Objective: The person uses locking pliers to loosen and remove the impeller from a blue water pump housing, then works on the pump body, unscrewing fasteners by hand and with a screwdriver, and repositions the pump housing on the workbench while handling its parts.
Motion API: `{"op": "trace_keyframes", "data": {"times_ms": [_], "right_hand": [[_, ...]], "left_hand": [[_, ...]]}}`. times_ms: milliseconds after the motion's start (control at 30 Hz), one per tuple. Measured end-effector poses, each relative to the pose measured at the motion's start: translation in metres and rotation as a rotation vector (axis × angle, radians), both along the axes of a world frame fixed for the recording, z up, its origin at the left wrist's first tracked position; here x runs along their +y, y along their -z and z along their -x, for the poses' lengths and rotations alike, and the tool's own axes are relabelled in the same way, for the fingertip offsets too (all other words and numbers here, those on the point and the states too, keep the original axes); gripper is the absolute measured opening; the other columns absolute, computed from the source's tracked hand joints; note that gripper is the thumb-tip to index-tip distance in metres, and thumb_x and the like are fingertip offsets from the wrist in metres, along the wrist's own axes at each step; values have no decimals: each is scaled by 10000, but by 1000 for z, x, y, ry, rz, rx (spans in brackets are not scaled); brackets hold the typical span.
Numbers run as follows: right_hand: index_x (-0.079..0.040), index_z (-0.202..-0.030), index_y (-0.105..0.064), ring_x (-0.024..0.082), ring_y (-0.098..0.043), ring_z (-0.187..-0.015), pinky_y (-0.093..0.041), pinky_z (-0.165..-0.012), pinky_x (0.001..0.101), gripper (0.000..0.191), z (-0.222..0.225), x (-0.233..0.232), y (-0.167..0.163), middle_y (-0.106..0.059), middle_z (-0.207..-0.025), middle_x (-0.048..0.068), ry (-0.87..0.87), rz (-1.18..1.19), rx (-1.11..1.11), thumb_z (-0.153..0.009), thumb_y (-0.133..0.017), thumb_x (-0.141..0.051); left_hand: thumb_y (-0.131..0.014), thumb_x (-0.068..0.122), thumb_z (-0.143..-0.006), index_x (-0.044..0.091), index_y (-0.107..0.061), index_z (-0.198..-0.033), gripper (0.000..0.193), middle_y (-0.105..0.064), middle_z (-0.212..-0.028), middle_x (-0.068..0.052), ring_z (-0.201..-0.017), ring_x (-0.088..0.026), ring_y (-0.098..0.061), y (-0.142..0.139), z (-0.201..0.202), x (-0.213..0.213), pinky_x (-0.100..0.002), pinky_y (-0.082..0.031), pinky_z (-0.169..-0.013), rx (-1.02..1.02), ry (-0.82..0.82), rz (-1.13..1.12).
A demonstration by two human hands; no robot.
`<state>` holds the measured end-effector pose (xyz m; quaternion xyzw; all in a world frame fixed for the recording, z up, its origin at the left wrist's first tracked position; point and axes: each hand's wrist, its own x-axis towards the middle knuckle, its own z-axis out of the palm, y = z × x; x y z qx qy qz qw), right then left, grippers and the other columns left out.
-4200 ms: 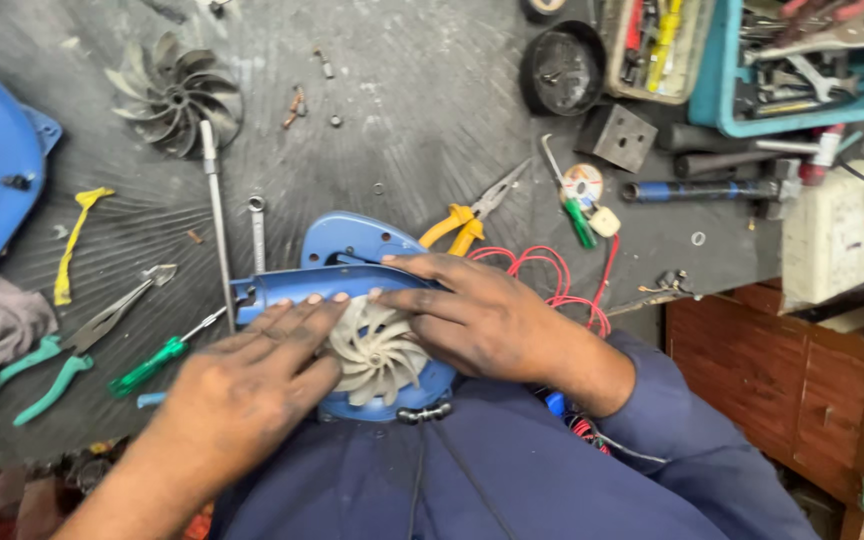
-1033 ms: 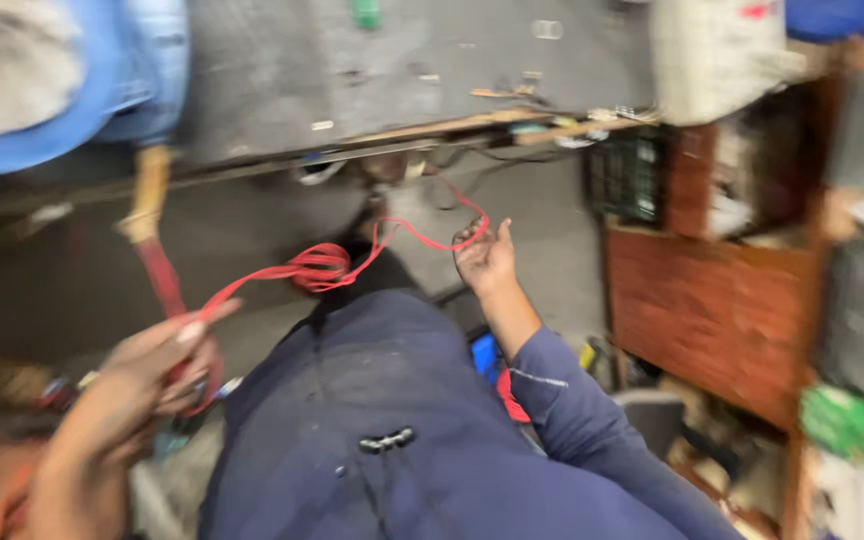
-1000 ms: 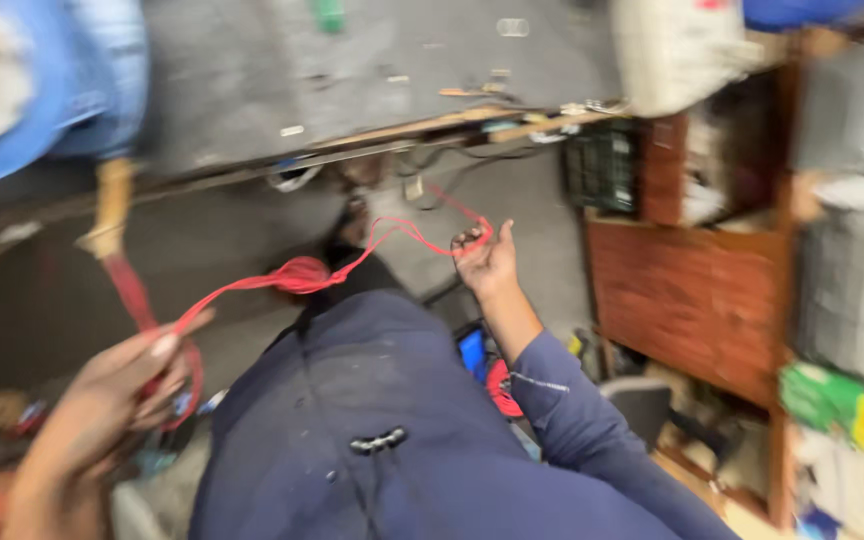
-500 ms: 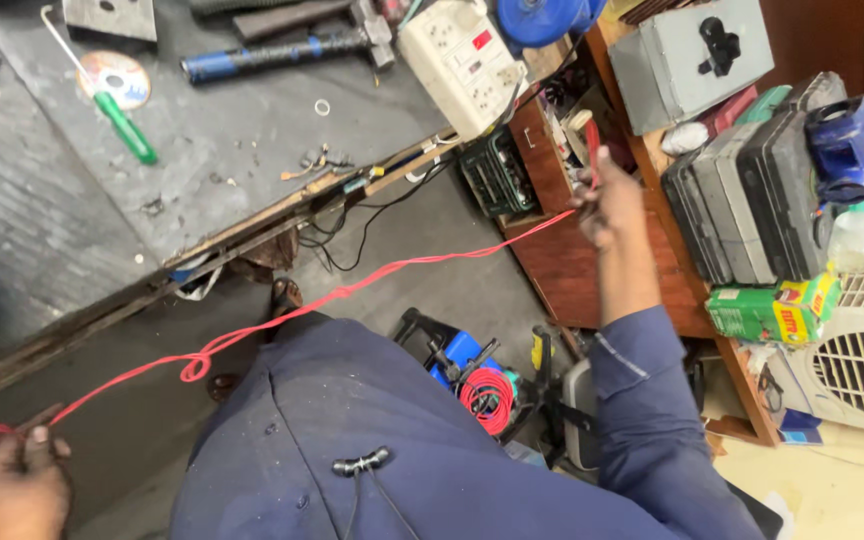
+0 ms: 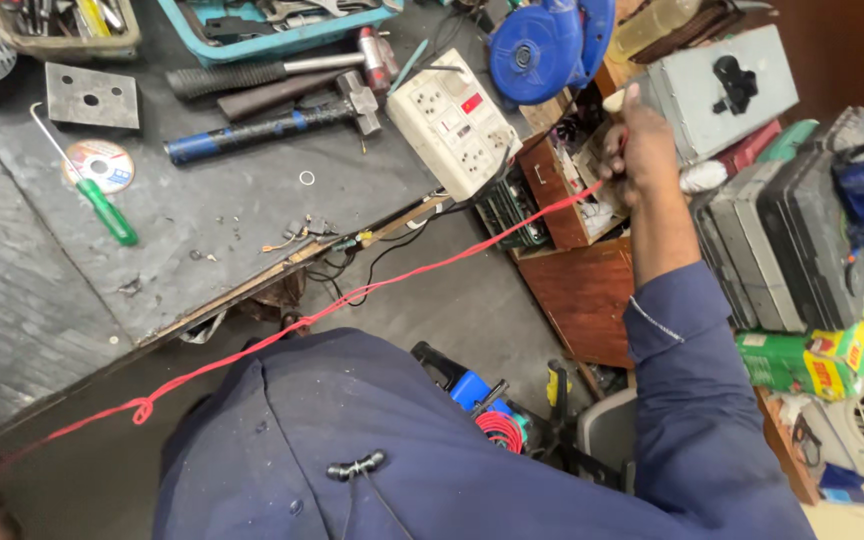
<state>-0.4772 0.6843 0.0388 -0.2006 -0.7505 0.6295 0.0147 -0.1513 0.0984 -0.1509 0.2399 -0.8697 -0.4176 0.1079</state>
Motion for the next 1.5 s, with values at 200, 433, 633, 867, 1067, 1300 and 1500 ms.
{"op": "trace_keyframes", "data": {"times_ms": [200, 433, 633, 867, 1067, 1300, 1500], "right_hand": [[-15, -1079, -673, 185, -592, -555, -469, -496, 347, 378, -1, -24, 31, -631, -726, 56, -501, -749, 56, -956, -751, -364], [-28, -993, -771, 329, -693, -846, -535, -743, 423, 290, -4, -47, 68, -710, -942, 151, -699, -1050, 237, -902, -790, -303], [-53, -981, -787, 344, -694, -852, -538, -750, 447, 330, 5, -54, 77, -722, -952, 136, -662, -1188, 152, -880, -783, -367], [-63, -903, -780, 371, -695, -879, -552, -771, 477, 312, 8, -45, 102, -747, -1057, 134, -732, -1353, 251, -862, -781, -372], [-76, -966, -776, 395, -690, -865, -546, -744, 505, 336, -4, -87, 78, -729, -953, 188, -728, -1592, 149, -940, -791, -411], [-69, -1412, -592, 209, -690, -1082, -570, -1006, 354, 397, -118, -282, 79, -693, -1165, 97, -857, -634, 456, -1084, -633, -289], [96, -1488, -412, 315, -615, -1283, -494, -1112, 452, 859, -187, -516, 156, -566, -1422, 245, -762, 771, -426, -1016, -455, -620]], "left_hand": [[-512, 76, -1166, -19, -660, -1312, 229, -693, -1116, -163, -962, -204, -651, 10, 8, 6, -328, -505, -916, 41, -1, -16], [-734, 128, -1039, -63, -626, -1319, 355, -702, -1099, -226, -989, -308, -684, 13, 6, 4, -402, -544, -912, -202, 107, 165], [-781, 158, -993, -55, -599, -1352, 455, -696, -1257, -239, -1140, -307, -680, 16, -8, -1, -437, -535, -1046, -265, 1, -77], [-713, 277, -969, -5, -572, -1450, 575, -729, -1195, -228, -1139, -333, -707, 15, -33, -16, -464, -535, -959, -616, 36, -241], [-616, 467, -971, 112, -676, -1395, 556, -723, -1240, -211, -1154, -417, -674, -15, -66, -54, -489, -523, -976, -822, 17, 56], [-501, 144, -1141, 17, -650, -1377, 307, -737, -1122, -164, -935, -199, -709, -64, -109, -97, -324, -555, -862, -97, -372, -67], [-496, 166, -1153, -34, -499, -1487, 390, -605, -1395, -123, -1160, -160, -615, -66, -98, -126, -325, -570, -972, 331, -361, -385]]}}
